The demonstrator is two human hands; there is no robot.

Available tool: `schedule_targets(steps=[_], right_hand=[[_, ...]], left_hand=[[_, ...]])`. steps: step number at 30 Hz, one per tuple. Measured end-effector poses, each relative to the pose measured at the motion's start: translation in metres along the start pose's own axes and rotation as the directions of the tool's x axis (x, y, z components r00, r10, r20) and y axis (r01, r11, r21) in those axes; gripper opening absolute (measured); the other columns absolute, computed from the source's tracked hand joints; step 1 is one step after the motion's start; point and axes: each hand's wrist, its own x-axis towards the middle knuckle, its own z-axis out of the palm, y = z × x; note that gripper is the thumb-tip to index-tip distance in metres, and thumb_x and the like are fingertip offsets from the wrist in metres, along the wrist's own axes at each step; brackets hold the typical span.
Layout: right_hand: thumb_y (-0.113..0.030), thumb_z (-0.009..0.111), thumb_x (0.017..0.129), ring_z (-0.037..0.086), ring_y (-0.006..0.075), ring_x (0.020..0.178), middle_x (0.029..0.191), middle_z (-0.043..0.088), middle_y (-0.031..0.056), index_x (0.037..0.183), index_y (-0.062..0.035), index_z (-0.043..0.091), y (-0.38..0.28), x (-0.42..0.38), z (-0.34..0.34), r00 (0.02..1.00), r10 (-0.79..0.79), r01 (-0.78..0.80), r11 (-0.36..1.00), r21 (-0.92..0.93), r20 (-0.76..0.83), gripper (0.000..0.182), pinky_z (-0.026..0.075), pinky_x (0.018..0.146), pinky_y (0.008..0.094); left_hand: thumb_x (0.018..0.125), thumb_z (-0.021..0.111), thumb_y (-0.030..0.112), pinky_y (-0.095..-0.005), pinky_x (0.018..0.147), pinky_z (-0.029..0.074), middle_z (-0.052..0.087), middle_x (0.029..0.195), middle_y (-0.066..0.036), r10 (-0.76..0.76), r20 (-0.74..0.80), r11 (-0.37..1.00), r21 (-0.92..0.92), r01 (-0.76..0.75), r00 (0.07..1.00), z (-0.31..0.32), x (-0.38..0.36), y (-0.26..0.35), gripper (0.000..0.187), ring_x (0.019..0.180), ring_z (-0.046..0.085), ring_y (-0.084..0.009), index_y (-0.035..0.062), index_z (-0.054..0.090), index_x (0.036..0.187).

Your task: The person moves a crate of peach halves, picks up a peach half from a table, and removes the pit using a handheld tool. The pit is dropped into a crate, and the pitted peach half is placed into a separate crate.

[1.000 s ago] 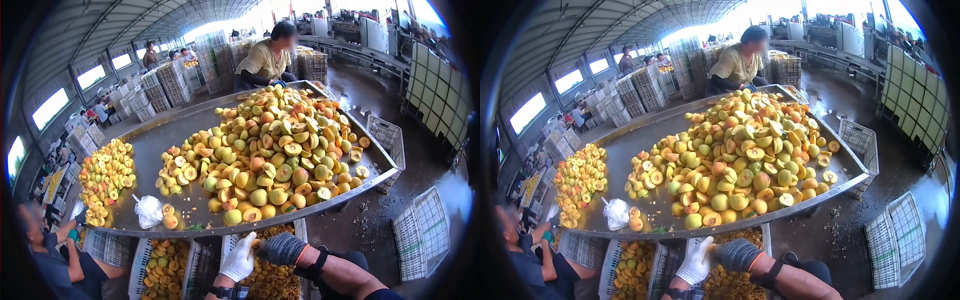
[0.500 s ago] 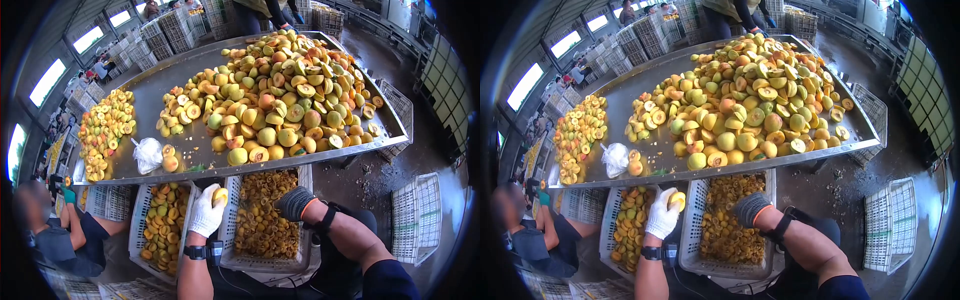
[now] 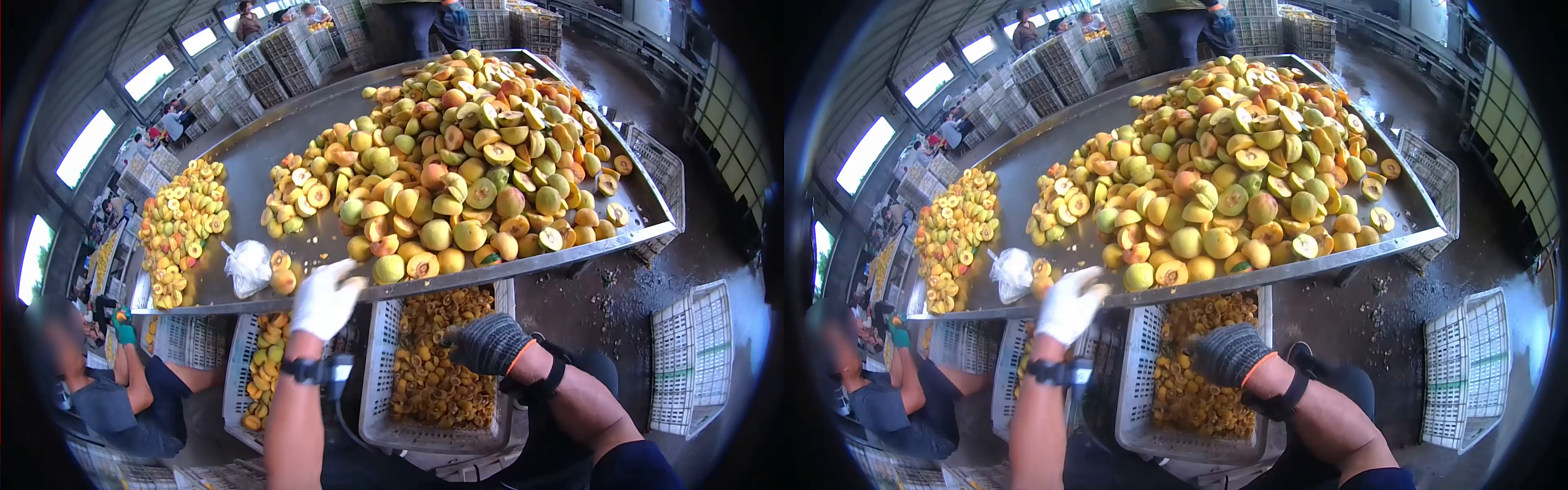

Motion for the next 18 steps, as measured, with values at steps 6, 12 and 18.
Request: schedule_targets(steps=[6, 12, 18], right_hand=[[-0.040, 0.063, 0.089, 0.068, 0.0346, 0.073, 0.076, 0.067, 0.0130, 0.112, -0.0183, 0.065, 0.022, -0.011, -0.013, 0.995, 0.049, -0.049, 0.999, -0.004, 0.089, 0.031, 0.053, 0.065, 0.0472], [-0.035, 0.064, 0.089, 0.068, 0.0345, 0.072, 0.076, 0.068, 0.0115, 0.108, -0.0152, 0.065, 0.025, -0.018, -0.035, 0.995, 0.102, -0.103, 0.994, 0.040, 0.013, 0.027, 0.054, 0.063, 0.0457], [-0.027, 0.061, 0.094, 0.068, 0.0349, 0.091, 0.095, 0.070, 0.0157, 0.116, -0.0089, 0.061, 0.014, -0.001, -0.023, 0.972, 0.152, -0.056, 0.891, 0.450, -0.180, 0.028, 0.054, 0.077, 0.0423]], left_hand=[[0.074, 0.073, 0.041, -0.0449, 0.090, 0.052, 0.069, 0.109, -0.023, -0.292, 0.202, 0.916, 0.339, 0.213, 0.935, 0.070, 0.070, 0.049, 0.059, 0.103, 0.066, -0.0369, 0.0057, 0.061, 0.119], [0.079, 0.073, 0.028, -0.0410, 0.091, 0.052, 0.068, 0.113, -0.023, -0.136, 0.047, 0.991, 0.006, 0.136, 0.990, 0.054, 0.056, 0.027, 0.051, 0.100, 0.068, -0.0351, -0.0009, 0.061, 0.119], [0.101, 0.044, 0.051, -0.0197, 0.043, 0.034, 0.067, 0.103, -0.017, -0.124, 0.393, -0.308, -0.888, 0.341, 0.911, 0.028, -0.006, 0.029, 0.051, 0.073, 0.064, -0.0229, 0.0076, 0.054, 0.125]])
